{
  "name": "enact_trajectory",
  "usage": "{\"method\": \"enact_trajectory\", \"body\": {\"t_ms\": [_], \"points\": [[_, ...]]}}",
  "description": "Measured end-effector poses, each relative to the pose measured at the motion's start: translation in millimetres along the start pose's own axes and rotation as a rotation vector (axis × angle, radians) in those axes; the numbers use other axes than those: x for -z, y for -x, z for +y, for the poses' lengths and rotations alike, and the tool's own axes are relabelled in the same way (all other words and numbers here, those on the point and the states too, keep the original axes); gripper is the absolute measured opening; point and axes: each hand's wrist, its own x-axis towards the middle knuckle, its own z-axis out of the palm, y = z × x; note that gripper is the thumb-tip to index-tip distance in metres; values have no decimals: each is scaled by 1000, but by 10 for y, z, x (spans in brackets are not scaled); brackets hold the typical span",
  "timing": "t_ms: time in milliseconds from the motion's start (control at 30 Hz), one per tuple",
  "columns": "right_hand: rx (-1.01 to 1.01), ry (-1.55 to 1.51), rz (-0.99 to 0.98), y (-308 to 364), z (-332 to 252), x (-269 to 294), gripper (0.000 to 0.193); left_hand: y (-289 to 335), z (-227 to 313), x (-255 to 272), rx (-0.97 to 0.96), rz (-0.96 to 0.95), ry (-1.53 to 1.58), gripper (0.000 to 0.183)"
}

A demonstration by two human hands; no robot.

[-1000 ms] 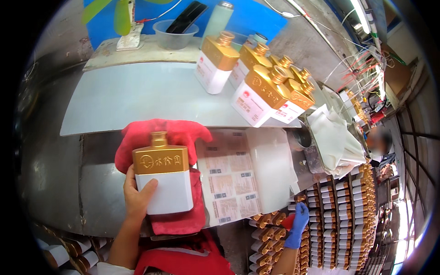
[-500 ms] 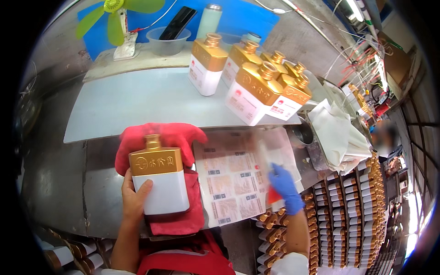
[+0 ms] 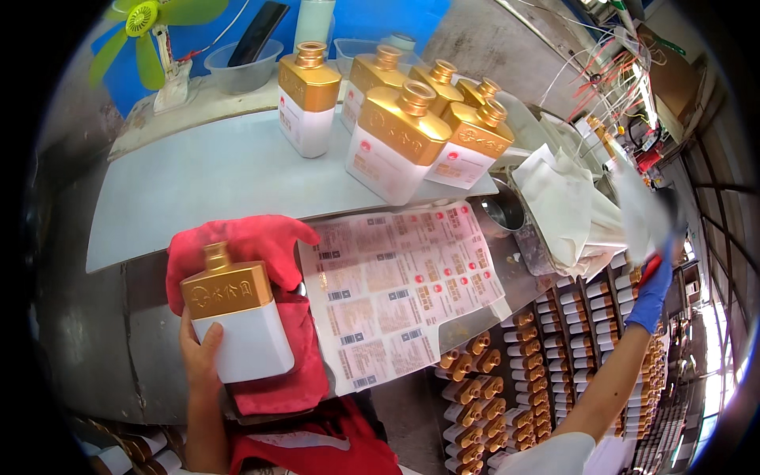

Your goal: The person applies labels to gold and white bottles using a red cloth to hold the bottle steady. They peel labels from a sheet, align them on the bottle, and smooth them down with a tool. The person handles multiple bottles sequentially, placing finished ones on a nearby surface.

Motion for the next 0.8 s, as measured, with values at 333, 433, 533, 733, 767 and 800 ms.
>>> {"method": "enact_trajectory", "body": {"t_ms": [333,433,533,733,767,800], "points": [[-163,236,-320,1439,1691,-1074,27,-13,15,38,-14,-24,-71,61],[-253,206,-388,1804,1820,-1156,22,7,-63,70,-30,45,-103,61],[-283,172,-353,2053,1763,-1225,21,-11,-99,103,-35,13,-66,60],[-427,-187,-95,2119,1956,-868,27,-11,-80,101,-62,-25,-102,62],[-453,-172,10,2140,1985,-772,25,-10,-108,110,-63,-20,-108,62],[-394,-131,64,2106,2168,-611,24,-8,-142,122,-63,-14,-114,62]]}}
